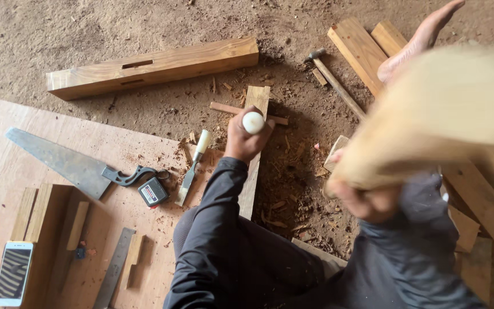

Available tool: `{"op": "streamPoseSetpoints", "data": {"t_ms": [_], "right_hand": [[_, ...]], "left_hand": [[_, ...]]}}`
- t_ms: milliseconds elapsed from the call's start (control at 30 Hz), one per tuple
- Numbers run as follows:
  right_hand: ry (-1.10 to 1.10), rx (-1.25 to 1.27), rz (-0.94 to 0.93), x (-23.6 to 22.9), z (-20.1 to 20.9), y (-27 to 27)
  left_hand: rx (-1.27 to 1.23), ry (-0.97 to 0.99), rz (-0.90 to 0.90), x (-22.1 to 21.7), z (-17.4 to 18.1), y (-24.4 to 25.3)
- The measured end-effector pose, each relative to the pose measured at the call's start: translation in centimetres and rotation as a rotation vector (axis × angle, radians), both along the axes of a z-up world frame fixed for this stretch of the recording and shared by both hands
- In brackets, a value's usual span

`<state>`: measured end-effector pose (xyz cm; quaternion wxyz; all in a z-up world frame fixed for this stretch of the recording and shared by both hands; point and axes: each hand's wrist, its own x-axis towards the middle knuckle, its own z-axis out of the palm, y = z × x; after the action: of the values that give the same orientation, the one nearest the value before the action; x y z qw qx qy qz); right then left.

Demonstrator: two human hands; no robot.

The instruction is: The person sits on the floor and uses a chisel and wooden mallet to carve a rectangular wooden block. They repeatedly strike the chisel to remove wood shavings and shape the block.

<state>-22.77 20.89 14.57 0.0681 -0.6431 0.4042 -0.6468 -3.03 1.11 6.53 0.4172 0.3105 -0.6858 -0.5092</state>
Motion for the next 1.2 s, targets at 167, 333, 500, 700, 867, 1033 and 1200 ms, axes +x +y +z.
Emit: {"op": "streamPoseSetpoints", "data": {"t_ms": [167,333,500,700,867,1033,1200], "right_hand": [[0.137,0.319,-0.109,1.0,8.4,0.2],[0.767,1.244,-0.256,2.5,10.4,-4.2],[0.57,0.68,-0.199,1.4,11.1,-1.1],[0.377,0.707,-0.079,1.0,6.9,-1.5],[0.629,1.2,-0.307,1.1,7.9,-3.8],[0.233,0.474,-0.134,0.8,10.6,-0.5],[0.782,0.902,-0.186,1.8,5.5,-3.3]], "left_hand": [[-0.073,-0.064,0.052,0.6,-0.6,-0.9],[-0.351,0.106,-0.011,0.4,0.6,-1.3],[-0.03,-0.026,0.066,0.5,0.5,-0.8],[-0.061,-0.006,0.051,0.2,-0.5,-1.2],[-0.507,0.08,0.036,-0.6,-0.2,-3.8],[0.05,-0.071,0.032,0.3,-3.2,-1.7],[-0.098,0.073,0.027,0.0,-2.9,-1.5]]}}
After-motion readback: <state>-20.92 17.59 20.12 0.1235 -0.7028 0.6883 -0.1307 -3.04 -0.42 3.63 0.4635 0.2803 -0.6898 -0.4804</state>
